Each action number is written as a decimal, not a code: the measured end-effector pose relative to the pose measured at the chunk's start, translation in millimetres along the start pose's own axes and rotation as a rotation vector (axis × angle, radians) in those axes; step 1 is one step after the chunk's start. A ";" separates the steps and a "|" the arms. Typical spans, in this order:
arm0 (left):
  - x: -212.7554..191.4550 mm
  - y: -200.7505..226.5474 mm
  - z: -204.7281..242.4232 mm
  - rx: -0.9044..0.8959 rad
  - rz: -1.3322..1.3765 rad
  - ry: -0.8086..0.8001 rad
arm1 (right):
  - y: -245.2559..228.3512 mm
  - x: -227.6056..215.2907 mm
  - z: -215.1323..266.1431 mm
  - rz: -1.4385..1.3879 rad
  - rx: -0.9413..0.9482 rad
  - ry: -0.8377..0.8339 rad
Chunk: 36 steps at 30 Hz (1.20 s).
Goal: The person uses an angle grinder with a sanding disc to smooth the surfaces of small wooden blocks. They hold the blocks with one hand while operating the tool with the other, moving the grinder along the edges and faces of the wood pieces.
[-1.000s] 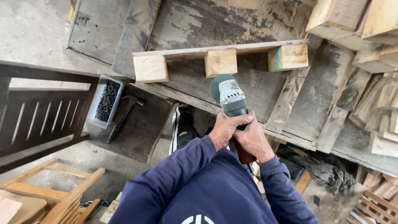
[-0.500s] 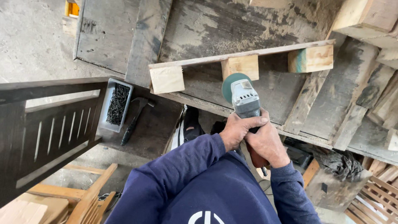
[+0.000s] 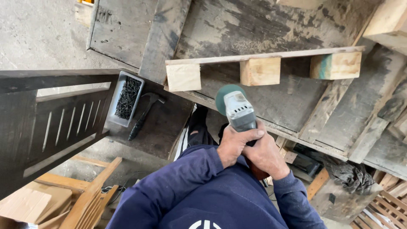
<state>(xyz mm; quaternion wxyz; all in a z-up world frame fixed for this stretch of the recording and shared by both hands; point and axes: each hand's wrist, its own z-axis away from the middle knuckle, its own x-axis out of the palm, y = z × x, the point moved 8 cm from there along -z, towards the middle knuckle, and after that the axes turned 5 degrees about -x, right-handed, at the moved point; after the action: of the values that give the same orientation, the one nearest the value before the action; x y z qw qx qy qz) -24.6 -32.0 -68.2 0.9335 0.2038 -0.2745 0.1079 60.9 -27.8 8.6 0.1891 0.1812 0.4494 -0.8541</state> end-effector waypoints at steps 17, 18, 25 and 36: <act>-32.8 65.8 17.6 0.099 0.230 0.100 | -75.1 30.0 -52.0 0.155 0.017 -0.288; -33.5 63.1 19.3 0.087 0.230 0.113 | -74.4 31.5 -48.0 0.148 0.032 -0.315; -32.2 65.0 16.8 0.071 0.233 0.131 | -68.9 29.1 -57.5 0.208 0.020 -0.295; -31.5 83.8 19.6 0.085 0.292 0.145 | -93.7 33.2 -61.7 0.189 -0.063 -0.369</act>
<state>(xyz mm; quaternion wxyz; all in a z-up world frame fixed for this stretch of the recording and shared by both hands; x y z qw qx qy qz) -86.1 31.5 -43.7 0.9159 0.1925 -0.2282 0.2684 -4.6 67.6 25.5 0.3532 0.0569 0.4144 -0.8368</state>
